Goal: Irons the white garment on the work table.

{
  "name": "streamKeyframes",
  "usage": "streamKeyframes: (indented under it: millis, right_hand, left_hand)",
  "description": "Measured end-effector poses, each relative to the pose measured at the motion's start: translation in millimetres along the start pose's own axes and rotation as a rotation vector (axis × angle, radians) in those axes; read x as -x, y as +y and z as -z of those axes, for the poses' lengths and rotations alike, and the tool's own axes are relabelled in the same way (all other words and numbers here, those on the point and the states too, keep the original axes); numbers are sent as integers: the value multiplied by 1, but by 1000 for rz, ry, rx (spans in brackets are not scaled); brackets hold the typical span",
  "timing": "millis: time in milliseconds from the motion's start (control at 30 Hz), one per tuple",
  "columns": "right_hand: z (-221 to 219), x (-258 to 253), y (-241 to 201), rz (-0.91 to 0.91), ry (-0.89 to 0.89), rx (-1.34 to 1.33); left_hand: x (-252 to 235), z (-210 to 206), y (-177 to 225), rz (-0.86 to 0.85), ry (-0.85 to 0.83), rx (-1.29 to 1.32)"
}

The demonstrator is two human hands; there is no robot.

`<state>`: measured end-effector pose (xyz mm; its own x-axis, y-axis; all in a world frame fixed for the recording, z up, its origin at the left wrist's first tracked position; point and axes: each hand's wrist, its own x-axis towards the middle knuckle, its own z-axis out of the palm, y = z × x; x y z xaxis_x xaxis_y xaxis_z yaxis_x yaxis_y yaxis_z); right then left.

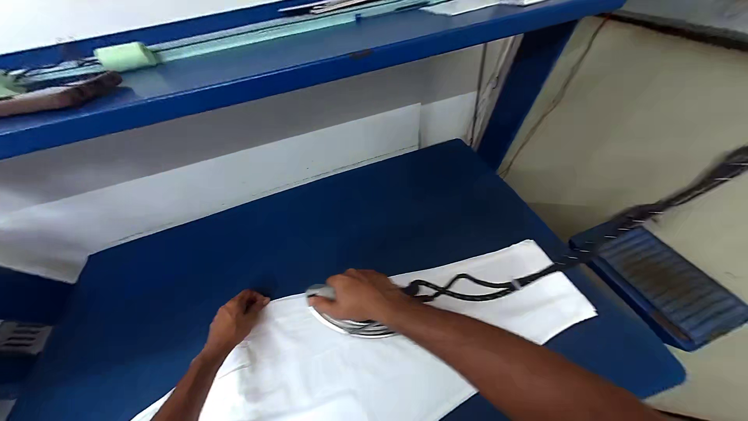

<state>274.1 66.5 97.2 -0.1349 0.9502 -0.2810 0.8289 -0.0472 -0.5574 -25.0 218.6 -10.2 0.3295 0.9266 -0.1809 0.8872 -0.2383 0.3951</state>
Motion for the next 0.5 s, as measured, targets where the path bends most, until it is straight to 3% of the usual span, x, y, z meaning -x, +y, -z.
streamKeyframes:
  millis: [100, 200, 500]
  right_hand:
    - [0, -6, 1, 37, -9, -17]
    - [18, 30, 38, -34, -2, -24]
    - [115, 200, 281, -539, 426, 52]
  left_hand:
    - [2, 5, -4, 23, 2, 14]
    - [6, 14, -2, 41, -79, -73]
    - [11, 4, 31, 139, -59, -147]
